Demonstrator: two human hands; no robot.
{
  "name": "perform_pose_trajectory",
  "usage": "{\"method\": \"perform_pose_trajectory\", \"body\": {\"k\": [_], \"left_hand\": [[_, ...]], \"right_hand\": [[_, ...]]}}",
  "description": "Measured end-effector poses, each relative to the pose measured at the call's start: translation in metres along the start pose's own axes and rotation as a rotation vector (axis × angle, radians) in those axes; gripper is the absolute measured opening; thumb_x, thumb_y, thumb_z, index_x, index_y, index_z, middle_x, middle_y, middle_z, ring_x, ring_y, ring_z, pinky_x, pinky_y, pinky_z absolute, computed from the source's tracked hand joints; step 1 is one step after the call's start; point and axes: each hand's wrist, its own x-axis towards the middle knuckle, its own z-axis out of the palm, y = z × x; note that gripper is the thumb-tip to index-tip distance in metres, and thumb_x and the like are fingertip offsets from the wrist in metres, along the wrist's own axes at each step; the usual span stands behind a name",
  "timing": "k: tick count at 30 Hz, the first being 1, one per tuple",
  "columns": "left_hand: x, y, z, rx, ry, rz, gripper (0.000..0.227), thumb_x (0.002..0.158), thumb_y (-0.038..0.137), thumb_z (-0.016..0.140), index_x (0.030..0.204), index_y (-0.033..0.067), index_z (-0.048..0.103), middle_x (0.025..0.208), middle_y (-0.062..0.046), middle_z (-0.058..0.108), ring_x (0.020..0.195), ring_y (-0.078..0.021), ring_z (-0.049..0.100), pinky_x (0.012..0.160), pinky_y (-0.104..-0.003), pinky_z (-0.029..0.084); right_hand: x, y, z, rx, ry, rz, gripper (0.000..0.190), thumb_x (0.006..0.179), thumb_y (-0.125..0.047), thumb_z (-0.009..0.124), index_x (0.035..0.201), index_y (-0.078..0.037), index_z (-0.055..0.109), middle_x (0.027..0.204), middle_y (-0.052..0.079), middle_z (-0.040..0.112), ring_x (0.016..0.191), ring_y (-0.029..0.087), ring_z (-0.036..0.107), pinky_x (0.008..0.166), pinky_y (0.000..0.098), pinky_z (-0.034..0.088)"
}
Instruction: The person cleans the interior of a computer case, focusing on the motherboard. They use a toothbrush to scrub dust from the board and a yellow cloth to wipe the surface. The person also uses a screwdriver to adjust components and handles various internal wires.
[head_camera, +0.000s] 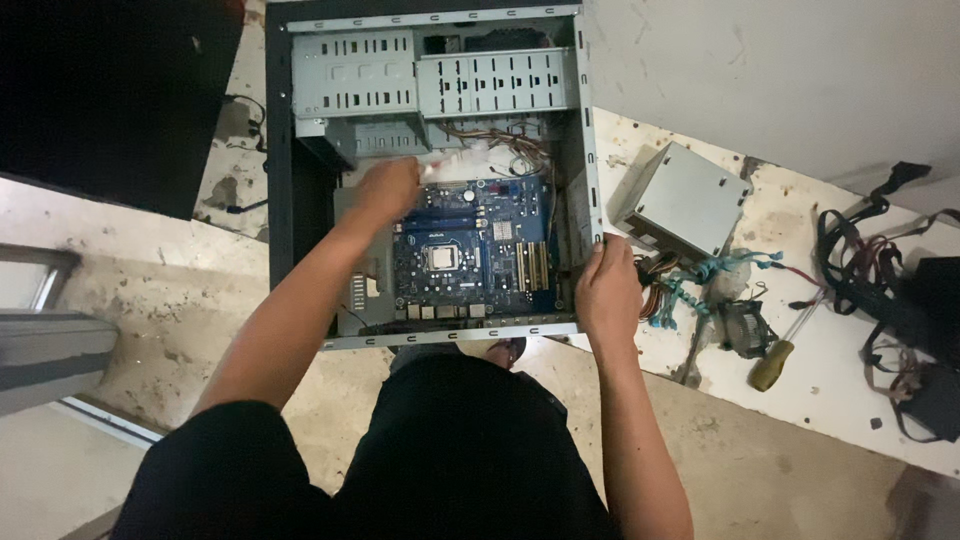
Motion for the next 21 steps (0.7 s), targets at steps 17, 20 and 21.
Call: {"method": "perform_pose_trajectory", "body": {"k": [17, 20, 21], "left_hand": [[-0.043, 0.032, -0.015, -0.002, -0.182, -0.186, 0.042, 0.11, 0.028, 0.045, 0.123, -0.002, 0.071, 0.11, -0.026, 0.075, 0.105, -0.0427, 0.074, 0.085, -0.055, 0.059], [-0.043, 0.039, -0.013, -0.111, -0.109, -0.123, 0.043, 0.111, 0.025, 0.042, 0.121, -0.0058, 0.07, 0.107, -0.03, 0.074, 0.107, -0.0478, 0.071, 0.086, -0.057, 0.058], [-0.047, 0.043, -0.013, -0.227, -0.162, -0.074, 0.041, 0.11, 0.021, 0.043, 0.124, -0.0076, 0.069, 0.111, -0.032, 0.073, 0.113, -0.0507, 0.069, 0.091, -0.059, 0.056]], "right_hand": [[0.008, 0.018, 0.016, -0.083, 0.008, 0.031, 0.031, 0.112, -0.024, 0.031, 0.131, -0.008, 0.05, 0.113, 0.025, 0.057, 0.099, 0.058, 0.063, 0.076, 0.0688, 0.051], [0.008, 0.011, 0.013, -0.053, 0.021, 0.039, 0.033, 0.112, -0.024, 0.029, 0.132, -0.008, 0.049, 0.115, 0.024, 0.056, 0.099, 0.055, 0.064, 0.079, 0.067, 0.052], [0.006, 0.009, 0.011, -0.031, 0.011, 0.04, 0.034, 0.113, -0.024, 0.027, 0.134, -0.007, 0.049, 0.118, 0.023, 0.055, 0.099, 0.054, 0.065, 0.08, 0.066, 0.052]]}}
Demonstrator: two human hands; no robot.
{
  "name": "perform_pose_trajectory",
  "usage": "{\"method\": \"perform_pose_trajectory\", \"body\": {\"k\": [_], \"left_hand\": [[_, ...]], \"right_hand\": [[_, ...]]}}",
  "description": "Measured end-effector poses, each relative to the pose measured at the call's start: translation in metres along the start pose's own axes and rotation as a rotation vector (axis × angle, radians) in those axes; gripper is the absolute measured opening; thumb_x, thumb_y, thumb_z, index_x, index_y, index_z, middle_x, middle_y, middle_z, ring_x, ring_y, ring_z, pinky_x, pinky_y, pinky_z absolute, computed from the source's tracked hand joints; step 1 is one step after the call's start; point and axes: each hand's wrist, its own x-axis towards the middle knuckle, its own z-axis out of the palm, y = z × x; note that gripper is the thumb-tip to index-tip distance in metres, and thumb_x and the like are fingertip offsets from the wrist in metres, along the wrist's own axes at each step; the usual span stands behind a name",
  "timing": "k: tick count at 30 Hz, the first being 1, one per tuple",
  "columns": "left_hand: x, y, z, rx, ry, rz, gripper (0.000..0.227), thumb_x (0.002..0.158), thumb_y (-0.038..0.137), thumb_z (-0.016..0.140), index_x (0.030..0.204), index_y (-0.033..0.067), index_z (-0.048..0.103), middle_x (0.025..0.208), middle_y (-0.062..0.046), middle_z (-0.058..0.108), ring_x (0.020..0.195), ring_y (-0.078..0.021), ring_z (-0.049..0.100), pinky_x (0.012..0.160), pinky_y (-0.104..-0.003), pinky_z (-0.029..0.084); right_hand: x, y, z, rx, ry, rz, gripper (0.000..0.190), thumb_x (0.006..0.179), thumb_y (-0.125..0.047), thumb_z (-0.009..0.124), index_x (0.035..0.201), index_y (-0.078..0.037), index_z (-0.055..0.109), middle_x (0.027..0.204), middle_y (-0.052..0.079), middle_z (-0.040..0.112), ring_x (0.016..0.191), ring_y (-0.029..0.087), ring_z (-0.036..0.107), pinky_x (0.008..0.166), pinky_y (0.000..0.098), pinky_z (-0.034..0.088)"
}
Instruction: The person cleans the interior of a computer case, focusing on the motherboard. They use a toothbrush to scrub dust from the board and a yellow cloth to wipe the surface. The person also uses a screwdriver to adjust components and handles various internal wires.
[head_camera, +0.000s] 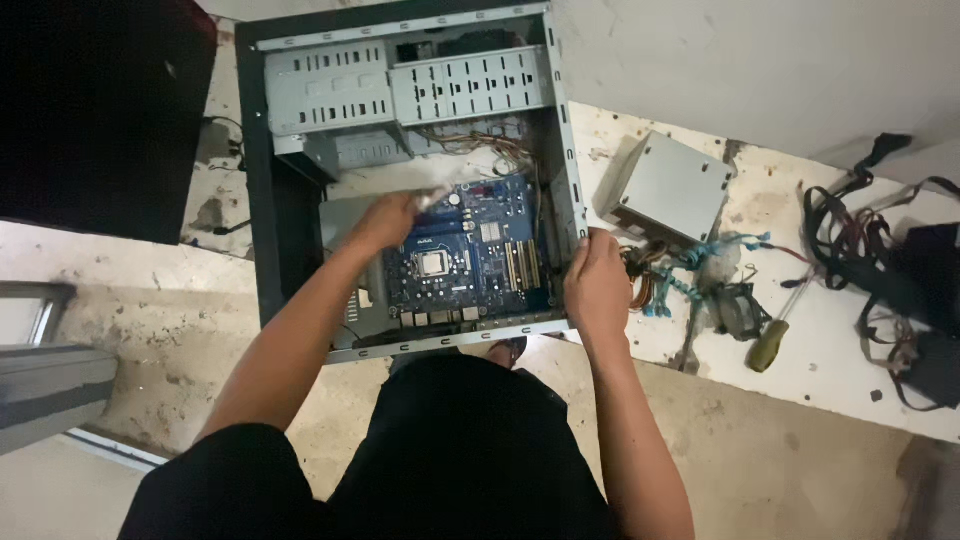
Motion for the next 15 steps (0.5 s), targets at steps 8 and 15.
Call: {"method": "perform_pose_trajectory", "body": {"k": [8, 15], "left_hand": [[0.008, -0.022, 0.011, 0.142, -0.011, -0.038, 0.04, 0.106, 0.021, 0.048, 0.119, -0.01, 0.069, 0.104, -0.034, 0.072, 0.102, -0.0523, 0.071, 0.081, -0.06, 0.057], [0.002, 0.008, 0.006, -0.108, -0.175, -0.042, 0.038, 0.111, 0.028, 0.048, 0.104, -0.0014, 0.07, 0.077, -0.012, 0.062, 0.071, -0.0227, 0.059, 0.063, -0.038, 0.045]], "right_hand": [[0.003, 0.009, 0.005, -0.029, -0.019, 0.028, 0.034, 0.113, -0.028, 0.028, 0.134, -0.01, 0.048, 0.123, 0.022, 0.056, 0.104, 0.053, 0.065, 0.083, 0.0673, 0.052], [0.003, 0.002, -0.001, 0.039, 0.013, -0.032, 0.035, 0.114, -0.02, 0.026, 0.135, -0.002, 0.048, 0.122, 0.027, 0.056, 0.107, 0.055, 0.063, 0.083, 0.0685, 0.053]]}}
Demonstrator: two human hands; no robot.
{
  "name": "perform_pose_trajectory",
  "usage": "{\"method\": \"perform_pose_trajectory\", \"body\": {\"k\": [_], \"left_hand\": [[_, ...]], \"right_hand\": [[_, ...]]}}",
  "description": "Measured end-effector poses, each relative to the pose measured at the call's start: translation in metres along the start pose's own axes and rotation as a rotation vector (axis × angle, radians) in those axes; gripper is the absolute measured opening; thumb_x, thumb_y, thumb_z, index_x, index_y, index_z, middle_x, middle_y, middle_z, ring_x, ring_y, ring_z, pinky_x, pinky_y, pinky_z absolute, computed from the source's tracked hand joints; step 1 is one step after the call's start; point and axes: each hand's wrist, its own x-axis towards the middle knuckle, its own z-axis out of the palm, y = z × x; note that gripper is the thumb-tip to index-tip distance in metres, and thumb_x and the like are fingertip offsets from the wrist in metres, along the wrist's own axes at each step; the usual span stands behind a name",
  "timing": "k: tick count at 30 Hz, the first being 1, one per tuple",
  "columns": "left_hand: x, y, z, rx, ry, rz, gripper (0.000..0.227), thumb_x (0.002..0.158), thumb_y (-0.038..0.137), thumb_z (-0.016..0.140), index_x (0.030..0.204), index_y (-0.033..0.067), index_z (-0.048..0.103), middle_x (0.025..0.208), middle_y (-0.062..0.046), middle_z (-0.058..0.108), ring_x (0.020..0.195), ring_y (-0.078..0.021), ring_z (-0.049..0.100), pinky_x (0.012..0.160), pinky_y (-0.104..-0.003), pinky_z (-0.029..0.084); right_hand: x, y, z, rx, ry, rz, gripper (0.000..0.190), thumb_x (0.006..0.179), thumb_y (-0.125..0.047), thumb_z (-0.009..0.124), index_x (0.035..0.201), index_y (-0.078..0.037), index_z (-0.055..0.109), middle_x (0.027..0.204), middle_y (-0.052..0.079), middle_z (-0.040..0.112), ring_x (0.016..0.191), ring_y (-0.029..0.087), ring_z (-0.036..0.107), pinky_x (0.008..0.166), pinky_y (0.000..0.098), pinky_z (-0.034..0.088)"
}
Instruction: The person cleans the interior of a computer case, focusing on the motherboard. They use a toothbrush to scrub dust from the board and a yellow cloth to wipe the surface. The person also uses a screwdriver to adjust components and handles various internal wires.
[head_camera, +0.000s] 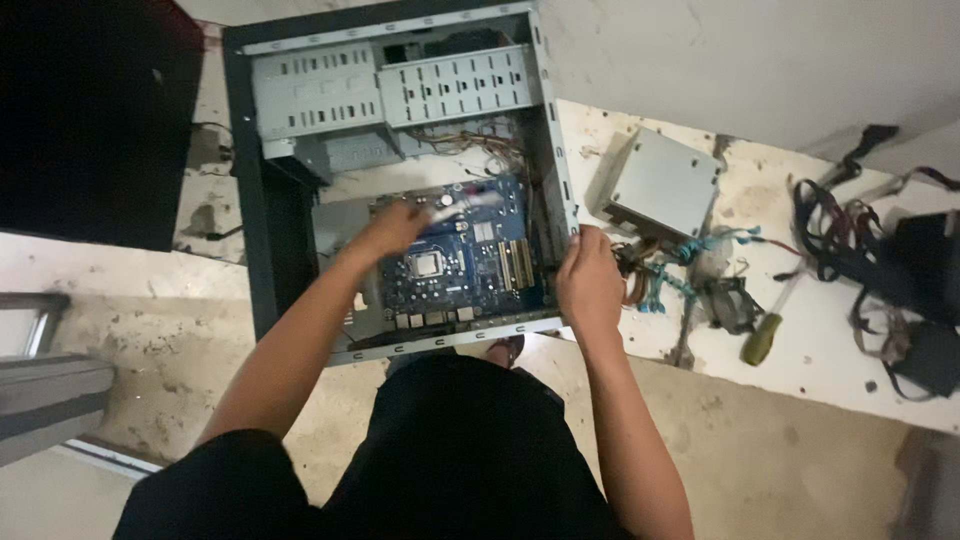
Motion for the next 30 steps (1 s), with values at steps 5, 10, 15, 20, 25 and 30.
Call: {"method": "perform_pose_trajectory", "body": {"k": [5, 10, 15, 20, 25, 30], "left_hand": [[0.046, -0.044, 0.017, 0.18, 0.138, -0.053, 0.038, 0.107, 0.028, 0.052, 0.121, 0.0005, 0.074, 0.108, -0.023, 0.074, 0.106, -0.0431, 0.071, 0.082, -0.051, 0.056], [0.008, -0.002, 0.009, 0.137, -0.062, -0.116, 0.049, 0.106, 0.027, 0.052, 0.138, -0.0087, 0.063, 0.138, -0.033, 0.063, 0.132, -0.0499, 0.058, 0.107, -0.059, 0.048], [-0.059, 0.065, -0.012, 0.199, -0.133, 0.011, 0.049, 0.105, 0.024, 0.047, 0.136, -0.0103, 0.063, 0.138, -0.037, 0.062, 0.129, -0.0585, 0.056, 0.106, -0.067, 0.045], [0.012, -0.007, 0.017, 0.387, 0.068, -0.013, 0.042, 0.104, 0.031, 0.053, 0.134, 0.0059, 0.07, 0.122, -0.021, 0.073, 0.113, -0.0437, 0.07, 0.089, -0.056, 0.057], [0.02, -0.019, 0.028, 0.262, -0.305, 0.129, 0.064, 0.101, 0.051, 0.053, 0.135, -0.0022, 0.065, 0.139, -0.034, 0.063, 0.134, -0.0577, 0.052, 0.113, -0.064, 0.041], [-0.036, 0.041, -0.002, 0.316, -0.112, 0.07, 0.041, 0.105, 0.025, 0.05, 0.11, -0.005, 0.077, 0.104, -0.029, 0.076, 0.103, -0.0503, 0.07, 0.086, -0.053, 0.054]], "right_hand": [[0.003, 0.013, 0.013, -0.086, 0.001, 0.025, 0.033, 0.112, -0.029, 0.032, 0.133, -0.012, 0.05, 0.118, 0.023, 0.058, 0.105, 0.054, 0.065, 0.082, 0.0678, 0.053], [0.0, 0.013, 0.013, -0.087, -0.001, 0.017, 0.031, 0.112, -0.027, 0.031, 0.13, -0.009, 0.049, 0.119, 0.025, 0.057, 0.103, 0.056, 0.065, 0.081, 0.0676, 0.053], [0.001, 0.013, 0.012, -0.068, -0.007, 0.024, 0.033, 0.111, -0.029, 0.03, 0.131, -0.011, 0.05, 0.12, 0.024, 0.058, 0.103, 0.056, 0.065, 0.082, 0.0674, 0.053], [-0.002, 0.004, 0.003, -0.028, -0.01, 0.019, 0.033, 0.112, -0.026, 0.03, 0.132, -0.009, 0.049, 0.12, 0.024, 0.057, 0.103, 0.055, 0.065, 0.081, 0.0665, 0.054], [-0.007, -0.002, -0.005, 0.042, -0.031, -0.01, 0.035, 0.113, -0.019, 0.025, 0.134, -0.001, 0.047, 0.122, 0.028, 0.054, 0.105, 0.058, 0.062, 0.08, 0.0693, 0.054], [0.003, 0.018, 0.017, -0.057, 0.006, -0.015, 0.034, 0.112, -0.029, 0.029, 0.131, -0.009, 0.049, 0.116, 0.024, 0.057, 0.1, 0.056, 0.065, 0.077, 0.0683, 0.054]]}}
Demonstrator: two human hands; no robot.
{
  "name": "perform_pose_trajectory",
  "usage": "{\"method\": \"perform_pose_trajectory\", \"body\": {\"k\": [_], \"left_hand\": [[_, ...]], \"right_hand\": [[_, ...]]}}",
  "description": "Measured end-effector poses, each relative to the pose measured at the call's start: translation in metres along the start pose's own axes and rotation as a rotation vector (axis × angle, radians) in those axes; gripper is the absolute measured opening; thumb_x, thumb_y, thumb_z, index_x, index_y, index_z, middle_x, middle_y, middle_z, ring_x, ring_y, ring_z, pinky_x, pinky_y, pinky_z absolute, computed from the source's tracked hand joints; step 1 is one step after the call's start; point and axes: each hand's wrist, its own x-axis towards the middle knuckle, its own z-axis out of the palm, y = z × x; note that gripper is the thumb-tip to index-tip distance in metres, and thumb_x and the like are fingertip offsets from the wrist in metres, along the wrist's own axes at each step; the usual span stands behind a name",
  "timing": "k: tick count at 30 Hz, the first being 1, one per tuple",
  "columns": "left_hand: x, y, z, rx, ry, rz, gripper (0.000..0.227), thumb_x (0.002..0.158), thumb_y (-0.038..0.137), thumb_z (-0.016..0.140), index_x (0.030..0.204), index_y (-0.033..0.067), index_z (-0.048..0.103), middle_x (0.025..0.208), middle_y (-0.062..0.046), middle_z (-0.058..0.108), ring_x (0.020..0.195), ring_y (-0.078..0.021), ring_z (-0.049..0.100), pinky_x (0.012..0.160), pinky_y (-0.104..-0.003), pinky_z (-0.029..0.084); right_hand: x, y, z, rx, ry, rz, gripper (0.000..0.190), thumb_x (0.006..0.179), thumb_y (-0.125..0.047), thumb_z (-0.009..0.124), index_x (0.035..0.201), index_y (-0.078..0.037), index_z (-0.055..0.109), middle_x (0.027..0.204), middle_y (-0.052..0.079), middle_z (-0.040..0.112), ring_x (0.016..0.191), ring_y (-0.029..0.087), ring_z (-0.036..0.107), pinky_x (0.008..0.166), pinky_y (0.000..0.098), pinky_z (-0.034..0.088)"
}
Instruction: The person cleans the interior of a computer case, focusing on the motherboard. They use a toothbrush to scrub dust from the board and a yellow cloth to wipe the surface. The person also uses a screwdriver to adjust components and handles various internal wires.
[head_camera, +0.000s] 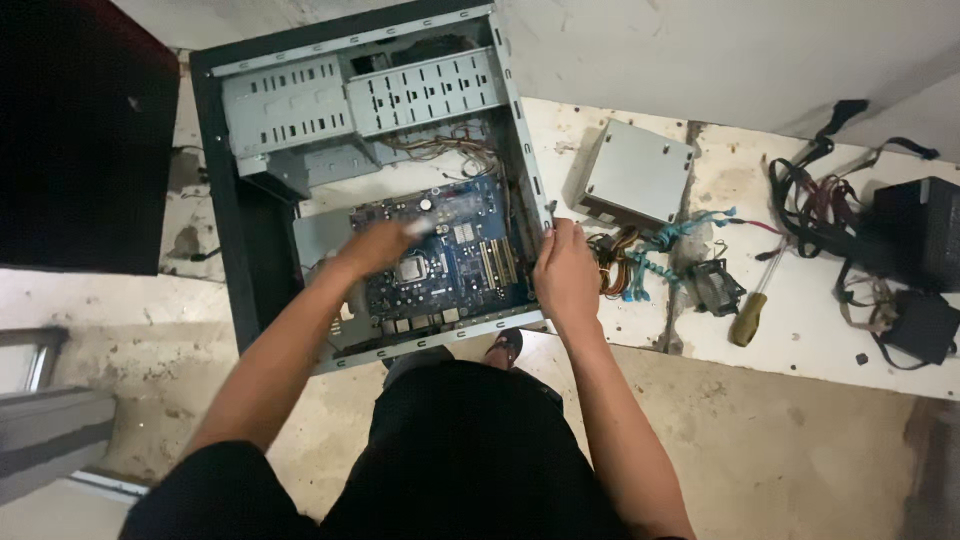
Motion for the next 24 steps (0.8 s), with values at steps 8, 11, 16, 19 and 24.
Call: {"method": "perform_pose_trajectory", "body": {"k": [8, 11, 16, 19, 24], "left_hand": [[0.02, -0.03, 0.018, -0.025, 0.35, -0.014, 0.029, 0.112, 0.035, 0.049, 0.117, 0.0109, 0.065, 0.087, -0.013, 0.07, 0.082, -0.0311, 0.069, 0.072, -0.043, 0.052], [-0.012, 0.006, 0.014, -0.337, 0.318, 0.106, 0.047, 0.116, 0.036, 0.046, 0.15, 0.0042, 0.056, 0.097, -0.021, 0.073, 0.091, -0.0366, 0.072, 0.078, -0.051, 0.053], [-0.022, 0.062, 0.041, -0.575, 0.281, 0.274, 0.04, 0.117, 0.035, 0.047, 0.093, 0.0081, 0.064, 0.066, -0.008, 0.052, 0.063, -0.0221, 0.055, 0.067, -0.04, 0.042], [-0.047, 0.117, 0.048, -0.512, 0.34, 0.494, 0.026, 0.113, 0.02, 0.055, 0.097, 0.0015, 0.063, 0.083, -0.009, 0.045, 0.08, -0.0555, 0.039, 0.072, -0.043, 0.051], [-0.065, 0.151, 0.056, 0.073, 0.271, 0.796, 0.068, 0.091, 0.044, 0.079, 0.143, 0.0051, 0.057, 0.152, -0.031, 0.032, 0.147, -0.0595, 0.022, 0.118, -0.071, 0.022]], "right_hand": [[-0.004, -0.012, -0.016, 0.045, -0.031, 0.013, 0.034, 0.113, -0.024, 0.028, 0.134, -0.005, 0.048, 0.117, 0.024, 0.057, 0.105, 0.053, 0.065, 0.079, 0.0659, 0.056], [0.0, -0.017, -0.015, 0.103, -0.037, 0.044, 0.035, 0.113, -0.024, 0.031, 0.135, -0.004, 0.049, 0.123, 0.025, 0.056, 0.107, 0.05, 0.066, 0.082, 0.064, 0.057], [-0.022, -0.006, -0.014, 0.18, 0.406, -0.209, 0.022, 0.102, -0.015, 0.055, 0.121, -0.004, 0.061, 0.11, 0.019, 0.06, 0.109, 0.046, 0.061, 0.091, 0.0558, 0.052], [-0.041, -0.004, -0.011, 0.644, 0.245, -0.265, 0.042, 0.108, -0.044, 0.041, 0.118, -0.011, 0.065, 0.103, 0.011, 0.064, 0.101, 0.041, 0.064, 0.09, 0.0523, 0.053], [-0.064, 0.011, -0.044, 0.868, 0.254, -0.117, 0.022, 0.103, -0.007, 0.054, 0.125, -0.007, 0.055, 0.109, 0.019, 0.062, 0.113, 0.037, 0.062, 0.101, 0.0552, 0.046]]}}
